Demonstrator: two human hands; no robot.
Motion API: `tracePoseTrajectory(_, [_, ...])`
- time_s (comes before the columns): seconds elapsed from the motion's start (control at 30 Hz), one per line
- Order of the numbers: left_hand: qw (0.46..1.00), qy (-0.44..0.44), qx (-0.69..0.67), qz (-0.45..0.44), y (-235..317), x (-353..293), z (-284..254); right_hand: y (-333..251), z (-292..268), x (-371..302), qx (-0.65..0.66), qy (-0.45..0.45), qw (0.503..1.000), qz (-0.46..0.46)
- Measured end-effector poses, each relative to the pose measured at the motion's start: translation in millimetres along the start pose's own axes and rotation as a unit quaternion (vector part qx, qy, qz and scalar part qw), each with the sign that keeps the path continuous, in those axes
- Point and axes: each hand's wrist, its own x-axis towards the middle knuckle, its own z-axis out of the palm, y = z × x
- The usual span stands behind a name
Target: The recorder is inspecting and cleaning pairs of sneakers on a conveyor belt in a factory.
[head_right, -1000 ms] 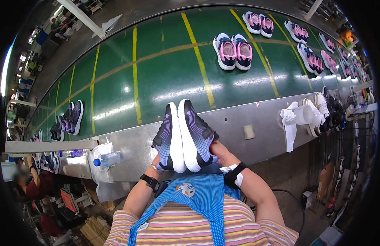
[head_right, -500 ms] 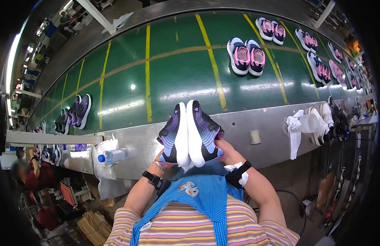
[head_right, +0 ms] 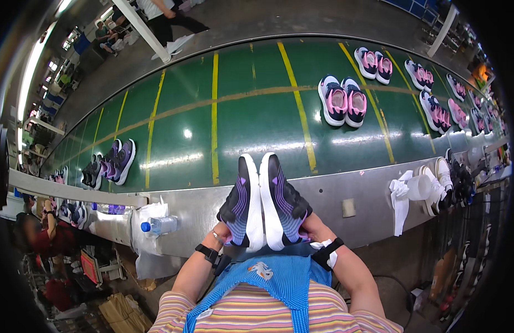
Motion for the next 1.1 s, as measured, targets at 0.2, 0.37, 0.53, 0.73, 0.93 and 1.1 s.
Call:
tracePoseTrajectory(0.2, [0.925, -0.132, 0.257, 0.246, 20, -10, 2, 4, -30, -4, -0.002, -0.014, 0.999, 0.043])
tracePoseTrajectory(0.37, [0.712, -0.141, 0.611, 0.317, 27, -7, -63, -16, -6, -25, -0.232, 0.009, 0.969, -0.080])
tracePoseTrajectory(0.53, [0.994, -0.092, -0.040, 0.034, 42, -22, -56, -20, -20, -36, -0.184, 0.002, 0.978, -0.101])
tracePoseTrajectory(0.73, [0.937, -0.007, 0.244, 0.251, 46, -37, -74, -26, -12, -47, -0.367, 0.003, 0.888, -0.276])
tracePoseTrajectory(0.93, [0.932, 0.038, 0.234, 0.273, 49, -44, -80, -29, 0, -52, -0.449, 0.019, 0.832, -0.325])
tracePoseTrajectory(1.1, [0.788, 0.086, 0.455, 0.406, 57, -62, -65, -23, 5, -55, -0.450, 0.020, 0.821, -0.350])
